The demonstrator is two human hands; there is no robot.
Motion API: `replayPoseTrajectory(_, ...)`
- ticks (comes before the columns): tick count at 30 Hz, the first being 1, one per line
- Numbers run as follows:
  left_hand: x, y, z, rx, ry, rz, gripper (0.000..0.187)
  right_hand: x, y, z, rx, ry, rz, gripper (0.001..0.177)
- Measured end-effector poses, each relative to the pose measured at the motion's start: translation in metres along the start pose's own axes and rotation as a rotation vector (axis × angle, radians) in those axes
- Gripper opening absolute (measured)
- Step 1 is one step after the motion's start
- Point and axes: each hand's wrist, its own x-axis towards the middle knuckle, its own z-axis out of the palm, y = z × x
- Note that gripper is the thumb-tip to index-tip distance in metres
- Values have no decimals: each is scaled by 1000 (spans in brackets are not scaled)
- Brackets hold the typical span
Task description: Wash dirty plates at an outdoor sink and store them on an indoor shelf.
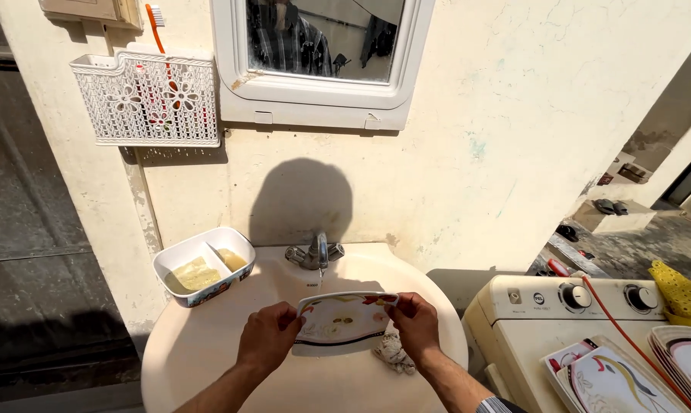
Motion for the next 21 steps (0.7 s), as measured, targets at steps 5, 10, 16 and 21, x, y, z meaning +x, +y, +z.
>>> replayPoseTrajectory(5,-9,23,9,11,-30,46,21,-22,9,-18,71,192,-93,13)
replayPoseTrajectory(10,-10,42,10,22,-86,35,20,-45,-8,-33,118,207,70,12)
replayPoseTrajectory(16,-9,48,27,-50,-133,162,19,-53,-9,-63,235,180,46,9)
replayPoseTrajectory(21,-41,86,53,-88,-137,-67,22,-72,-12,-114,341,235,59,12)
